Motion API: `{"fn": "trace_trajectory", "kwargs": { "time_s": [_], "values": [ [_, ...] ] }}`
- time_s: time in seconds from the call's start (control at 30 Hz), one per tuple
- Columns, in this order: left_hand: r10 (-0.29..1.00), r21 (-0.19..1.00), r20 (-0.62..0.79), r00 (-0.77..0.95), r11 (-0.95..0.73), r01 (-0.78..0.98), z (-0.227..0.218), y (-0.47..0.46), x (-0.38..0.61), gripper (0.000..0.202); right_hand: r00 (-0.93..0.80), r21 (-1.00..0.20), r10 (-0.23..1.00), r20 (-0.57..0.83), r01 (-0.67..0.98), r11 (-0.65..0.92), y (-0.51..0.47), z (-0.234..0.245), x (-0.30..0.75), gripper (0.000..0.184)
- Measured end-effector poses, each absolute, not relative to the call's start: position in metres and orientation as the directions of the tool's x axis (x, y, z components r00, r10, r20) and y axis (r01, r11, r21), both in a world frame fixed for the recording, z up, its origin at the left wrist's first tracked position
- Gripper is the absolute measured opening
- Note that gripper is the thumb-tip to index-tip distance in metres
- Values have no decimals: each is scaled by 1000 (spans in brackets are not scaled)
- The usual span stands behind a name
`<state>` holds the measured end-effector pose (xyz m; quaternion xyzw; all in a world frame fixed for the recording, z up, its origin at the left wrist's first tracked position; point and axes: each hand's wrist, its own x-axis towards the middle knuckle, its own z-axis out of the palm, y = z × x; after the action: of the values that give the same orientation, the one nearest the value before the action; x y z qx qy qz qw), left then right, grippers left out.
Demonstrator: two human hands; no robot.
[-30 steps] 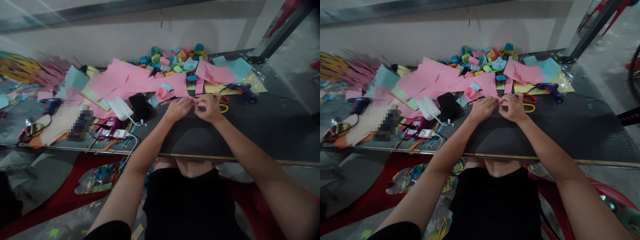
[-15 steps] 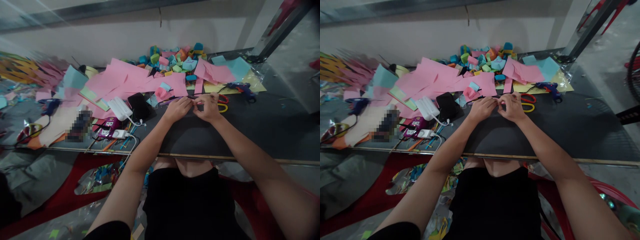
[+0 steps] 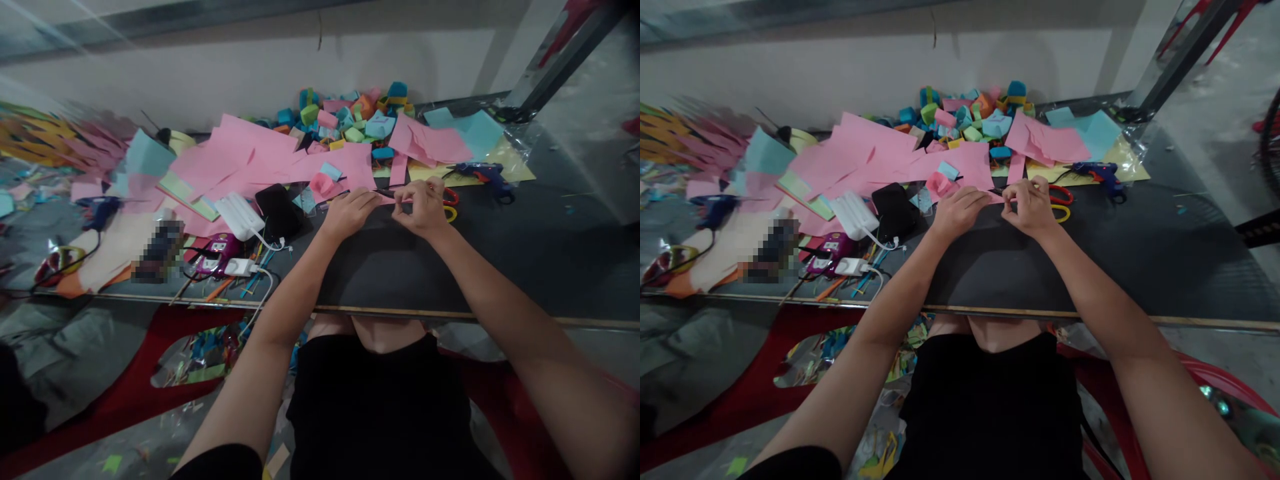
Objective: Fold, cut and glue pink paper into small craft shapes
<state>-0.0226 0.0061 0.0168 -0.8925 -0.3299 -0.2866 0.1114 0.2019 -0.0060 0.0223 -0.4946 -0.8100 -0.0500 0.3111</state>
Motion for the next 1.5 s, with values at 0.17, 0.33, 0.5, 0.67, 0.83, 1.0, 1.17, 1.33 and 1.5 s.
{"fn": "trace_trajectory", "kwargs": {
  "time_s": [0.17,0.33,0.5,0.67,0.83,1.0,1.17,1.33,1.5],
  "values": [
    [533,14,623,572,-739,673,16,10,-29,40,-259,-227,794,551,868,441,-1,25,212,23],
    [538,43,643,545,-736,676,14,13,-30,38,-237,-219,825,513,893,392,-3,33,218,31],
    [534,122,719,445,-727,676,13,19,-35,36,-163,-211,840,517,927,309,2,39,235,34],
    [669,481,731,133,-644,595,10,32,-41,39,-138,-242,842,522,923,301,8,38,249,31],
    [893,862,449,-1,-433,262,-7,47,-34,52,-333,-198,836,437,871,450,7,28,228,32],
    [885,855,458,90,-466,229,-16,49,-28,49,-266,-157,915,302,933,324,9,20,223,31],
    [853,802,491,177,-522,292,-15,44,-23,49,-114,-146,983,145,980,135,7,30,228,31],
    [857,822,467,217,-511,250,-14,40,-22,45,5,-115,1000,14,993,-3,0,48,221,30],
    [870,847,432,239,-482,225,-15,40,-23,37,195,-26,979,-64,980,-197,1,51,245,27]
  ]
}}
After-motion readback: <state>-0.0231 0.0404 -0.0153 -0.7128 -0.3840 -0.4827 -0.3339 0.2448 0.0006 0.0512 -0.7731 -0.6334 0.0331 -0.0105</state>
